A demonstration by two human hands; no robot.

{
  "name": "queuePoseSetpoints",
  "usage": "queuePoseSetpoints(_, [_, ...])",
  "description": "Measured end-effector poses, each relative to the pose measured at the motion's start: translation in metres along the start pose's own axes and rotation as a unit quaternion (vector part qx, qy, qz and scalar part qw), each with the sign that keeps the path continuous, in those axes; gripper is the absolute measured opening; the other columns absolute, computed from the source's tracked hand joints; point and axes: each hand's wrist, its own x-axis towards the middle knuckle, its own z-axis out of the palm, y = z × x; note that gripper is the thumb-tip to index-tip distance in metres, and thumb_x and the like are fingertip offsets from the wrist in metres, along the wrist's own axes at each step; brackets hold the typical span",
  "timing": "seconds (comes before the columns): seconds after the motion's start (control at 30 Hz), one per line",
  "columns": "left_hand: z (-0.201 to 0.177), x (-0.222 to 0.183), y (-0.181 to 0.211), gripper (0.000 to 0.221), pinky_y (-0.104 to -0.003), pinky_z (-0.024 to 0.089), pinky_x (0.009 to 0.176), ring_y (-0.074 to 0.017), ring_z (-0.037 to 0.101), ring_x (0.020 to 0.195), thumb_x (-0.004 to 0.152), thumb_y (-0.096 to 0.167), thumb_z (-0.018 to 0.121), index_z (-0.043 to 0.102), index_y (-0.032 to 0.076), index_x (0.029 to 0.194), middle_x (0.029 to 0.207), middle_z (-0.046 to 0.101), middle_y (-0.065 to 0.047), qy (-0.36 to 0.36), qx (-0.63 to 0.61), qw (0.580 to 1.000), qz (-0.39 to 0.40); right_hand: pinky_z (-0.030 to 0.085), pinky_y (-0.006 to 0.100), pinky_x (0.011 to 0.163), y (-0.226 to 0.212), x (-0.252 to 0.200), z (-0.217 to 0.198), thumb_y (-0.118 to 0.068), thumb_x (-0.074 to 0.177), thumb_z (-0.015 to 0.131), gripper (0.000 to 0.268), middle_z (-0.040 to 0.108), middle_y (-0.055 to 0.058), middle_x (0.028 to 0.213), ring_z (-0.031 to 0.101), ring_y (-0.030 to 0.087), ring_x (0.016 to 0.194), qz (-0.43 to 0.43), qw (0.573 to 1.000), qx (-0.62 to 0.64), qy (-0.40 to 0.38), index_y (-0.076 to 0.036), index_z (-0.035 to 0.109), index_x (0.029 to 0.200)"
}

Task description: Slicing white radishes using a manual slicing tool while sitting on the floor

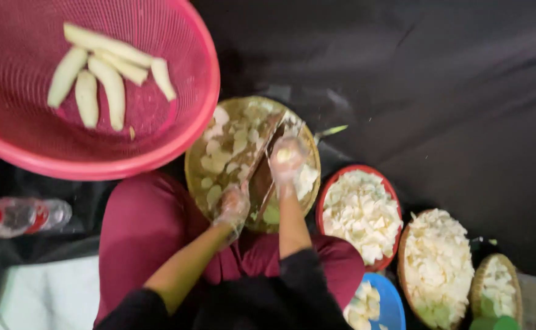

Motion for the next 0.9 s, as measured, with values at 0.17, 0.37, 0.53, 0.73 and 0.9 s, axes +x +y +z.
queuePoseSetpoints(0.17, [0.0, -0.016, 0.004, 0.066, -0.055, 0.051, 0.102, -0.0461, 0.063, 0.119, 0.107, 0.051, 0.038, 0.068, -0.007, 0.113, 0.115, 0.068, -0.032, -0.014, -0.054, 0.998, -0.003, 0.043, 0.037, 0.046, -0.102, -0.022, -0.081, -0.027, 0.087, 0.06, 0.033, 0.044, 0.004, 0.048, 0.053, 0.029, 0.043, 0.0, 0.986, -0.148, -0.082, -0.014, 0.048, 0.059])
queuePoseSetpoints(0.37, [-0.081, -0.052, 0.072, 0.089, -0.043, 0.046, 0.115, -0.0408, 0.061, 0.127, 0.105, 0.061, 0.023, 0.068, -0.014, 0.121, 0.121, 0.069, -0.033, -0.185, 0.002, 0.975, -0.122, 0.047, 0.044, 0.053, -0.145, -0.02, -0.133, -0.014, 0.098, 0.064, 0.03, 0.047, 0.023, 0.06, 0.056, 0.044, 0.061, -0.016, 0.998, 0.02, -0.063, 0.0, 0.055, 0.073])
queuePoseSetpoints(0.53, [0.0, -0.022, -0.002, 0.057, -0.05, 0.057, 0.094, -0.0402, 0.069, 0.112, 0.107, 0.049, 0.038, 0.069, 0.001, 0.109, 0.106, 0.072, -0.026, -0.004, 0.087, 0.995, 0.052, 0.048, 0.036, 0.054, -0.019, -0.005, -0.024, -0.024, 0.091, 0.069, 0.027, 0.049, 0.004, 0.056, 0.055, 0.029, 0.054, 0.01, 1.0, 0.005, -0.022, -0.016, 0.059, 0.068])
queuePoseSetpoints(0.73, [0.031, 0.006, -0.021, 0.066, -0.048, 0.058, 0.088, -0.0387, 0.071, 0.105, 0.103, 0.061, 0.04, 0.067, 0.002, 0.089, 0.096, 0.072, -0.024, 0.039, 0.022, 0.999, 0.023, 0.051, 0.031, 0.058, 0.007, -0.096, -0.047, -0.03, 0.085, 0.072, 0.019, 0.057, -0.004, 0.065, 0.057, 0.02, 0.056, -0.208, 0.864, -0.436, 0.141, -0.016, 0.063, 0.077])
queuePoseSetpoints(0.9, [0.027, 0.008, -0.011, 0.066, -0.055, 0.056, 0.088, -0.0455, 0.07, 0.103, 0.103, 0.053, 0.046, 0.071, -0.007, 0.09, 0.097, 0.072, -0.031, 0.009, -0.04, 0.999, -0.008, 0.054, 0.03, 0.069, -0.055, -0.119, -0.116, -0.027, 0.09, 0.069, 0.02, 0.064, -0.001, 0.072, 0.062, 0.02, 0.065, -0.472, 0.394, -0.764, 0.195, -0.008, 0.064, 0.089])
